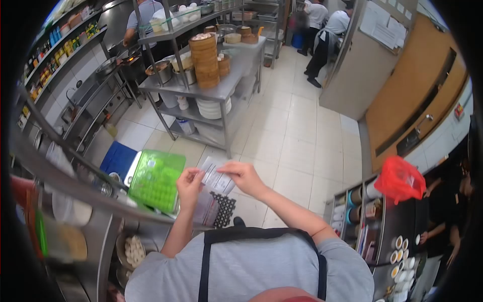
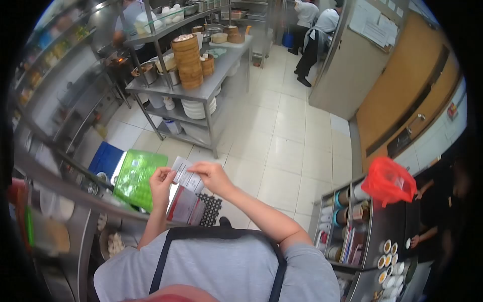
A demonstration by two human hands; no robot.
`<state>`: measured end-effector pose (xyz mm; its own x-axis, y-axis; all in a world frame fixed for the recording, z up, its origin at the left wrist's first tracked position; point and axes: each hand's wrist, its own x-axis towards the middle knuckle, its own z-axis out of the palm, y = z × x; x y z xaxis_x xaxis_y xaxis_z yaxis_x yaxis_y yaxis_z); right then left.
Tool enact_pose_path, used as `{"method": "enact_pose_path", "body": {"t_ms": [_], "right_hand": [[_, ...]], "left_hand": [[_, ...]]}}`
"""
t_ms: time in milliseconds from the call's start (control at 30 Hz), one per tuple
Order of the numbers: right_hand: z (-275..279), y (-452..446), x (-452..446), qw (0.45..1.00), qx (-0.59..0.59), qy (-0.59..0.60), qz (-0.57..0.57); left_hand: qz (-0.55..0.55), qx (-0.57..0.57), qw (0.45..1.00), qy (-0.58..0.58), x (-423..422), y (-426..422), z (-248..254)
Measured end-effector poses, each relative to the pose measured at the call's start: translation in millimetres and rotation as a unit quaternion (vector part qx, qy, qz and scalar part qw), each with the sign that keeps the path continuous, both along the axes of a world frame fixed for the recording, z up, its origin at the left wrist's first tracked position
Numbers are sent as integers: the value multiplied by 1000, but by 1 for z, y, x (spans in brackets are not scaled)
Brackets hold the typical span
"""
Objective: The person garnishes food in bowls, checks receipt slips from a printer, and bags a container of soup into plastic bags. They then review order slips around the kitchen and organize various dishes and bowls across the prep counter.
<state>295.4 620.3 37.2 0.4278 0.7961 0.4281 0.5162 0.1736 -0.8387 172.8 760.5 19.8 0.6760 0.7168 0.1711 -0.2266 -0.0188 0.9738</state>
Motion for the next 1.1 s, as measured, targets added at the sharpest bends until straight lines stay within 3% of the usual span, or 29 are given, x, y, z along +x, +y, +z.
{"method": "enact_pose_path", "body": {"t_ms": [233, 333, 400, 433, 467, 567, 633, 700, 767, 900, 933, 1033, 1100], "right_hand": [[49, 69, 235, 990, 43, -72, -115], [45, 98, 363, 960, 20, -210, -182], [49, 122, 469, 916, 3, -352, -191], [56, 143, 531, 876, -1, -443, -190], [89, 166, 576, 873, 18, -456, -174], [178, 263, 726, 905, 146, -321, -238], [226, 350, 825, 959, 217, -36, -180], [254, 435, 895, 943, 281, 166, -69], [273, 518, 934, 904, 332, 268, 8], [311, 644, 993, 914, 300, 263, 68], [320, 665, 1001, 928, 276, 248, 39], [347, 708, 1003, 885, 329, 324, 65], [367, 745, 1033, 898, 316, 289, 105]], "left_hand": [[13, 38, 998, -47, 158, 89, 75], [38, 87, 994, -58, 211, 133, 85], [71, 183, 980, -38, 238, 179, 89], [110, 212, 971, -18, 251, 198, 96], [152, 240, 959, 2, 264, 219, 102], [326, 272, 905, -7, 299, 293, 102], [408, 231, 883, 10, 304, 338, 90], [493, 224, 840, 31, 305, 358, 83], [547, 207, 809, 67, 302, 354, 84], [631, 200, 738, 134, 276, 320, 93], [662, 179, 714, 142, 277, 307, 100], [708, 167, 666, 166, 280, 267, 110], [723, 168, 643, 190, 289, 242, 116]]}}
